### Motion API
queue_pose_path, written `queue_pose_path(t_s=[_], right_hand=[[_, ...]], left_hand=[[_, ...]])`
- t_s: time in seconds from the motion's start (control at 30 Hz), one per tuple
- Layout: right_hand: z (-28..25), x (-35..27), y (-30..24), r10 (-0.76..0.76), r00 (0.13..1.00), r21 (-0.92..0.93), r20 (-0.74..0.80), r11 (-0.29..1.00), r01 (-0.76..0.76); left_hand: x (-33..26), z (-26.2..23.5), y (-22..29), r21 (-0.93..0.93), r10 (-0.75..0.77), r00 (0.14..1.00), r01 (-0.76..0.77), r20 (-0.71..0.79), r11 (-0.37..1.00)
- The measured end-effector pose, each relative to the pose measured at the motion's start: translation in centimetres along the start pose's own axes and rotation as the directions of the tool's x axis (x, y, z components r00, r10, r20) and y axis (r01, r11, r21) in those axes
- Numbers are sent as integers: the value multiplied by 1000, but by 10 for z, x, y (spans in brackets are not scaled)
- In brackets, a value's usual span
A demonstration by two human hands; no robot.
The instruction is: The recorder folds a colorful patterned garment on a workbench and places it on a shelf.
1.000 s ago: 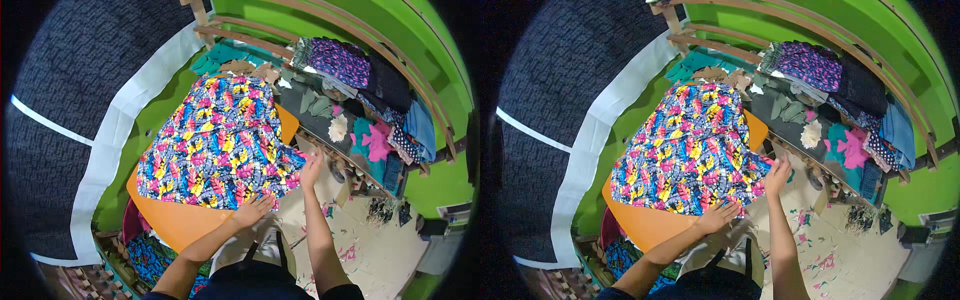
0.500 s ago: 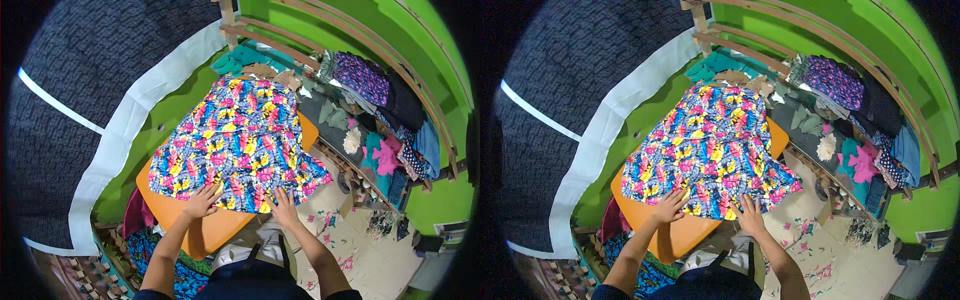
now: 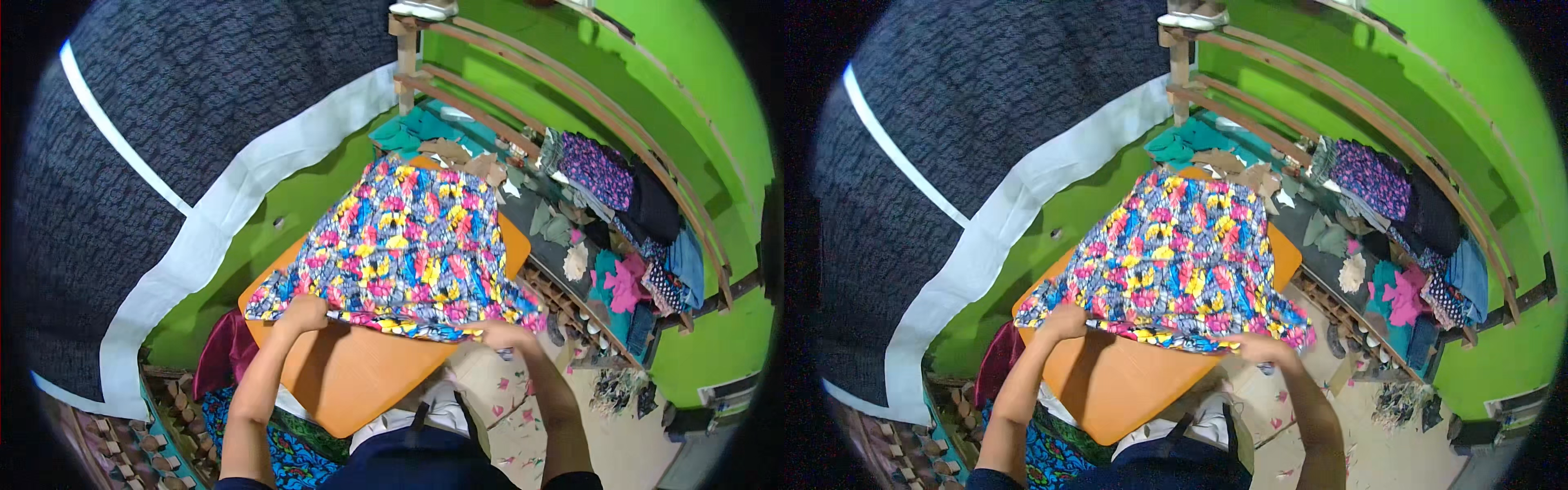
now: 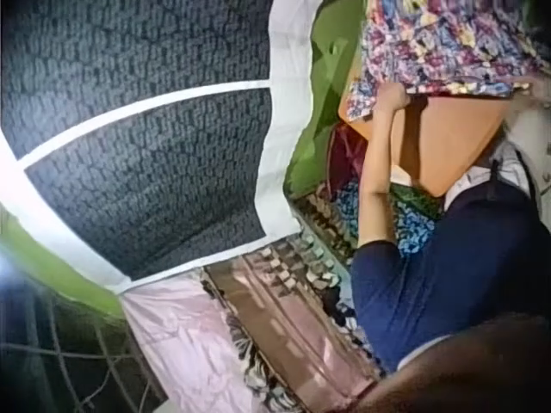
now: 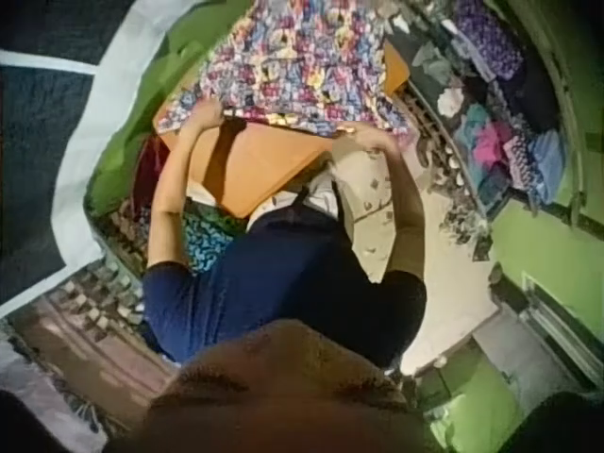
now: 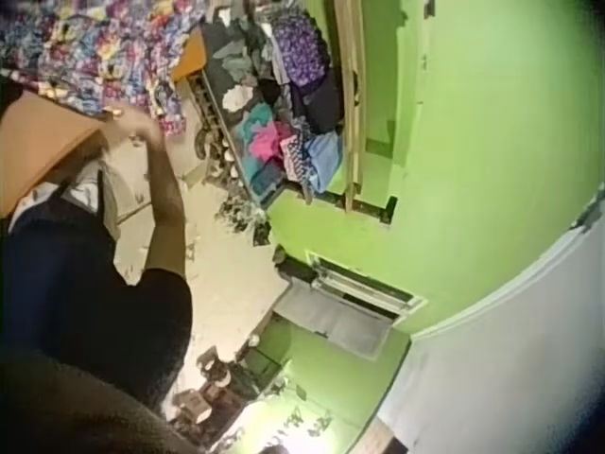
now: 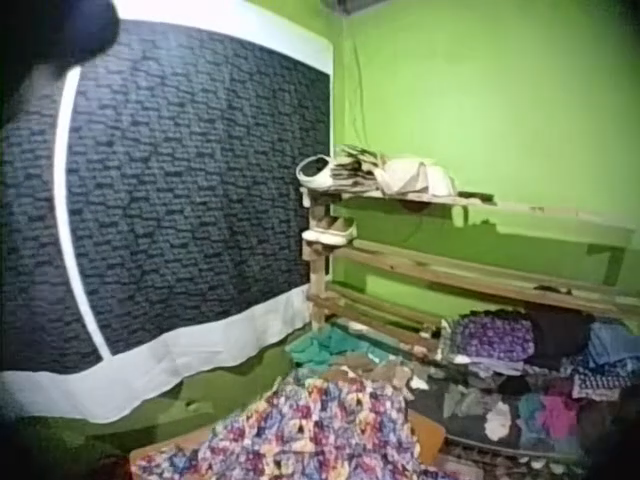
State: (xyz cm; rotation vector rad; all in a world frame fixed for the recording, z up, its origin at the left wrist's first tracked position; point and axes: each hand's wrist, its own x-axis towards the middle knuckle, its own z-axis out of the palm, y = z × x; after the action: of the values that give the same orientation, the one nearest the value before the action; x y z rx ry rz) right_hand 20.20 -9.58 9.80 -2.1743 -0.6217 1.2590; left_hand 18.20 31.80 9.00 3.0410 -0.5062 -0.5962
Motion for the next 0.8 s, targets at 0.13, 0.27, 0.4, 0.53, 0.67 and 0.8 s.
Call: queue_pose_path(t_s=[0.13,0.27,0.4,0.53,0.67,0.8], right_hand=[[-27,-25,12,15,985,24,174,1000,-20],[-55,-11,25,-51,969,272,242,962,-18],[-79,7,33,-11,999,218,43,976,2],[-105,19,32,131,973,271,-189,959,-76],[-156,33,20,-6,935,257,-355,961,103],[-224,78,48,-22,890,192,-455,974,122]], left_hand=[[-17,-60,14,-326,46,864,139,501,935],[-12,-45,-10,-345,94,881,82,463,935],[8,-24,-48,-416,21,919,157,394,896],[24,-36,-74,-508,-39,836,369,547,778],[59,-62,-98,-447,-38,985,110,169,888],[124,-86,-112,-388,-192,980,194,45,901]])
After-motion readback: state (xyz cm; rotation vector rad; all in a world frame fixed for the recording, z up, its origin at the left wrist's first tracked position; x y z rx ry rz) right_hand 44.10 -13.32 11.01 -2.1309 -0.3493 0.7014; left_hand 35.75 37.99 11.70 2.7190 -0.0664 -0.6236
